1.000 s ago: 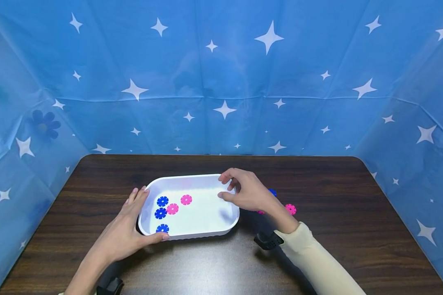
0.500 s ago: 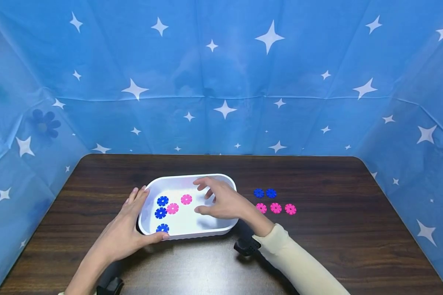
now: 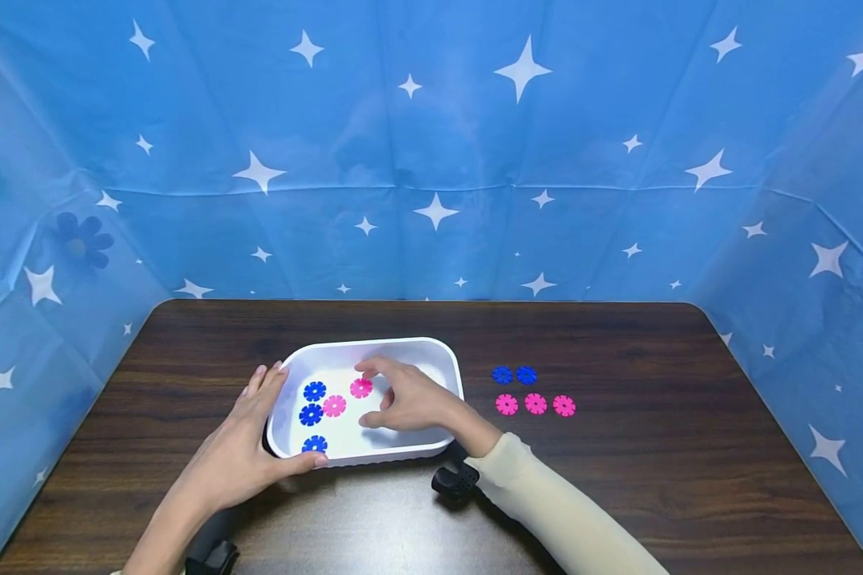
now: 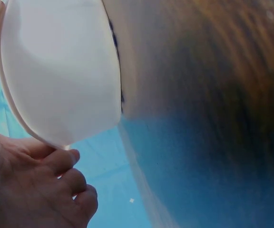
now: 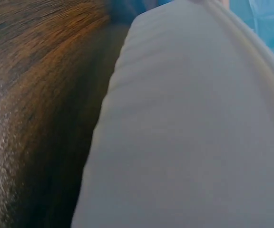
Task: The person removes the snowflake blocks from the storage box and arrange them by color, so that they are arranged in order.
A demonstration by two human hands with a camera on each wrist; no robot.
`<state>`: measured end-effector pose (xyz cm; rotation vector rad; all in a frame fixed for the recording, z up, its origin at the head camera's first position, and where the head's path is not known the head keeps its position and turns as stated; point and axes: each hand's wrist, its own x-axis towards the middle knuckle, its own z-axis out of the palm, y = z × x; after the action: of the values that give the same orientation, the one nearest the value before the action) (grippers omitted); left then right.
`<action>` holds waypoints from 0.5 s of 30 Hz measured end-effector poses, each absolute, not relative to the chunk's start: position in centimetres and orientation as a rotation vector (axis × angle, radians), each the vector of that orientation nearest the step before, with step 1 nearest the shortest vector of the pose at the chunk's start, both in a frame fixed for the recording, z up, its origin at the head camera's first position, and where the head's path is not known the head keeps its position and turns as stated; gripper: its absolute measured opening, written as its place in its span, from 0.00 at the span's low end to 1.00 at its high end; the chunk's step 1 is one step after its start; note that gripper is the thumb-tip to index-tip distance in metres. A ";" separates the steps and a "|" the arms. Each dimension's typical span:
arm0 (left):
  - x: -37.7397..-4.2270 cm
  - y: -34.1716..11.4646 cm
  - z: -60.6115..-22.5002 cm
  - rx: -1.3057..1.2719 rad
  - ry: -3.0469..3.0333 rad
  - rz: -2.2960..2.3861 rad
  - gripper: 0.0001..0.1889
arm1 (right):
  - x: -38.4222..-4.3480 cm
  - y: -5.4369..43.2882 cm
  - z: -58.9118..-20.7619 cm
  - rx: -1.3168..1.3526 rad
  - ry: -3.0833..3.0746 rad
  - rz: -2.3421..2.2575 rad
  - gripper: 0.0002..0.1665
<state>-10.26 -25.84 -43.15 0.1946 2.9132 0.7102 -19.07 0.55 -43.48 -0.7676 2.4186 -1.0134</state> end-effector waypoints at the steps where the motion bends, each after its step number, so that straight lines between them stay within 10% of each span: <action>1: -10.3 -25.8 -43.2 0.196 2.915 0.709 0.70 | -19.1 0.4 -43.6 -0.768 2.422 -1.001 0.45; 15: -10.3 -25.7 -43.0 0.204 2.922 0.713 0.70 | -19.4 0.0 -44.3 -0.817 2.455 -0.953 0.36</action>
<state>-10.25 -25.75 -43.03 0.2038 2.9219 0.7128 -19.39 -0.03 -44.26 -0.8167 2.4548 -0.9526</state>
